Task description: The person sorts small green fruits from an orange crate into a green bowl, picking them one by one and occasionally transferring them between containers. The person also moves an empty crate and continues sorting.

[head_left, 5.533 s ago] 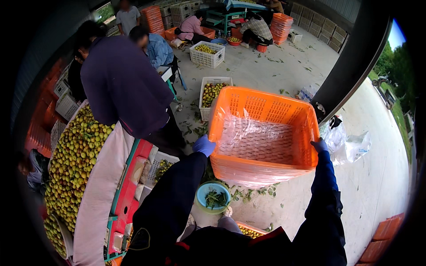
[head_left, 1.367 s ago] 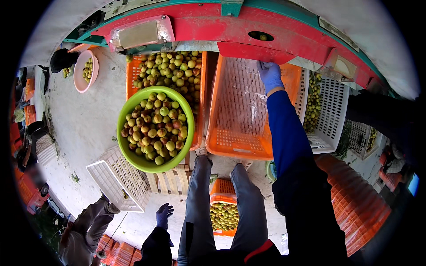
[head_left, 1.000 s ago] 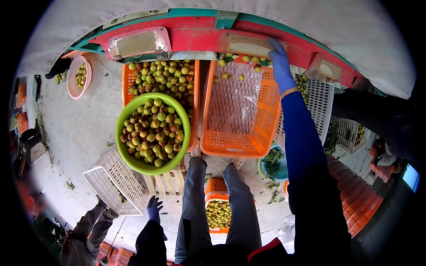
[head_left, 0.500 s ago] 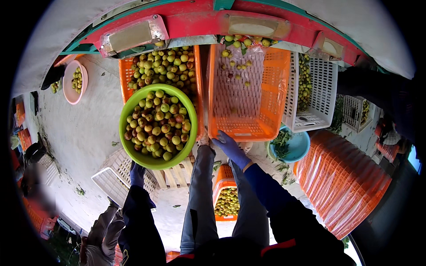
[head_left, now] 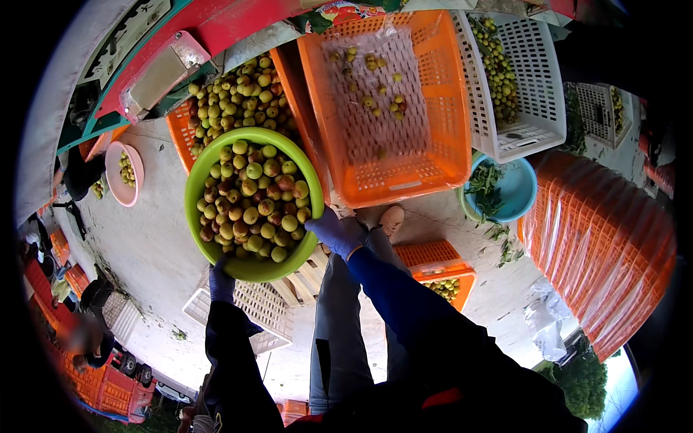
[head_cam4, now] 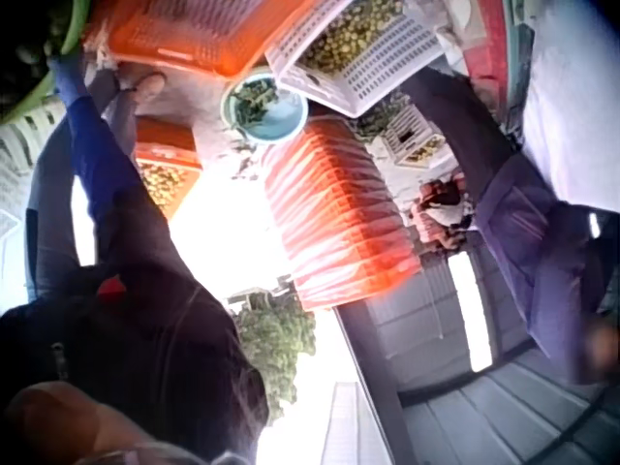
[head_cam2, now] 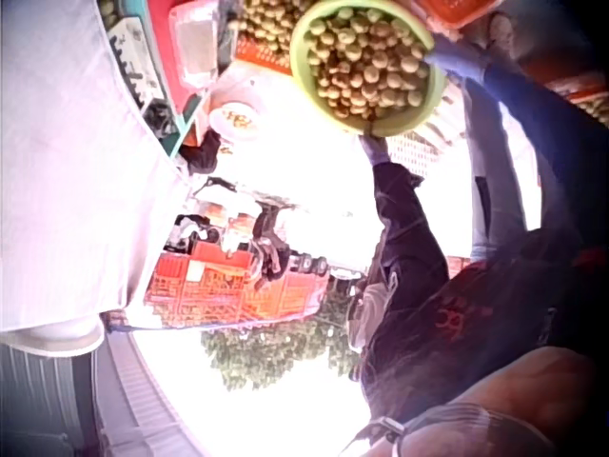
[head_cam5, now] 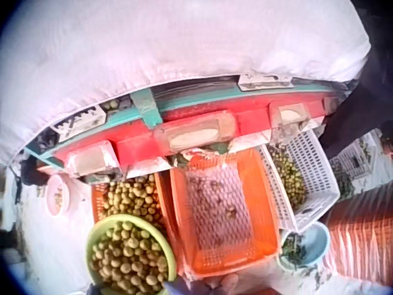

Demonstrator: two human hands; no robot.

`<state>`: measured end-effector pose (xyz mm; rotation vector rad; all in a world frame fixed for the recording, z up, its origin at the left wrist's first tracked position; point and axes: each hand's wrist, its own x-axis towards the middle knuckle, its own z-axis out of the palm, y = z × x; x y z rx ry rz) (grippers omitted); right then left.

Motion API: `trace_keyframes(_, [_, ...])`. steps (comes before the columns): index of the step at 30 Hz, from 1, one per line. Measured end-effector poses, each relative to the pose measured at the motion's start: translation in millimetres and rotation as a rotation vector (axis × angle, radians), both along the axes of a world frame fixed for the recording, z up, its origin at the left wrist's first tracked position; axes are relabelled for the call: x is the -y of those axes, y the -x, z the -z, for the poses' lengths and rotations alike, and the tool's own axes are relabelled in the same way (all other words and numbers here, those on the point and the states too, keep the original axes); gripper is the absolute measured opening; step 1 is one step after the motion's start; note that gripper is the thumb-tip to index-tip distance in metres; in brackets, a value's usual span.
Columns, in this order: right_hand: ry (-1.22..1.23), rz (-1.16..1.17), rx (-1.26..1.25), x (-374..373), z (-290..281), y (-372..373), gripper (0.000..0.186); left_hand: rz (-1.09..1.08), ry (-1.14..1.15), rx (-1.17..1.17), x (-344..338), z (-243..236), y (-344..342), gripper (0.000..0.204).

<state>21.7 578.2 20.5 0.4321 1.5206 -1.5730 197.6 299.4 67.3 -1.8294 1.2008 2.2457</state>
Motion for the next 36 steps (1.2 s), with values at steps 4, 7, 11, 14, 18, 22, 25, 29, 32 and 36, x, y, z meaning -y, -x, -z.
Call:
trace_keyframes(4, [0.039, 0.023, -0.011, -61.3, -37.9, 2.5, 0.048, 0.086, 0.042, -0.13, -44.3, -28.7, 21.0, 0.05])
trace_keyframes(7, [0.043, 0.15, -0.054, -105.4, -64.8, -3.9, 0.048, 0.197, 0.049, -0.174, -80.3, -59.1, 49.2, 0.052])
trace_keyframes(11, [-0.057, 0.252, -0.018, -173.9, -155.1, -17.7, 0.042, 0.402, 0.006, -0.179, -123.8, -112.2, 79.1, 0.052])
trace_keyframes(14, [0.057, 0.641, -0.101, -210.7, -177.4, -62.0, 0.061, 0.533, -0.009, -0.15, -156.4, -144.0, 109.4, 0.052])
trace_keyframes(18, [0.08, 0.878, -0.115, -240.9, -198.1, -129.7, 0.056, 0.816, -0.004, -0.149, -218.8, -194.8, 152.7, 0.055])
trace_keyframes(22, [0.076, 1.12, 0.013, -265.0, -250.4, -190.3, 0.061, 1.13, 0.053, -0.081, -271.2, -218.3, 171.5, 0.053])
trace_keyframes(25, [0.058, 1.259, 0.056, -268.6, -272.0, -246.1, 0.06, 1.36, 0.016, -0.082, -319.9, -243.4, 163.5, 0.047])
trace_keyframes(29, [-0.059, 1.399, 0.14, -259.4, -268.8, -320.7, 0.057, 1.502, -0.118, -0.064, -370.4, -242.1, 137.5, 0.043])
trace_keyframes(32, [-0.067, 1.561, 0.246, -227.5, -261.1, -394.6, 0.054, 1.628, -0.134, 0.065, -382.9, -220.0, 88.3, 0.043])
trace_keyframes(36, [-0.139, 1.827, 0.384, -197.4, -245.7, -458.5, 0.044, 1.818, -0.209, 0.178, -428.0, -193.1, 35.4, 0.036])
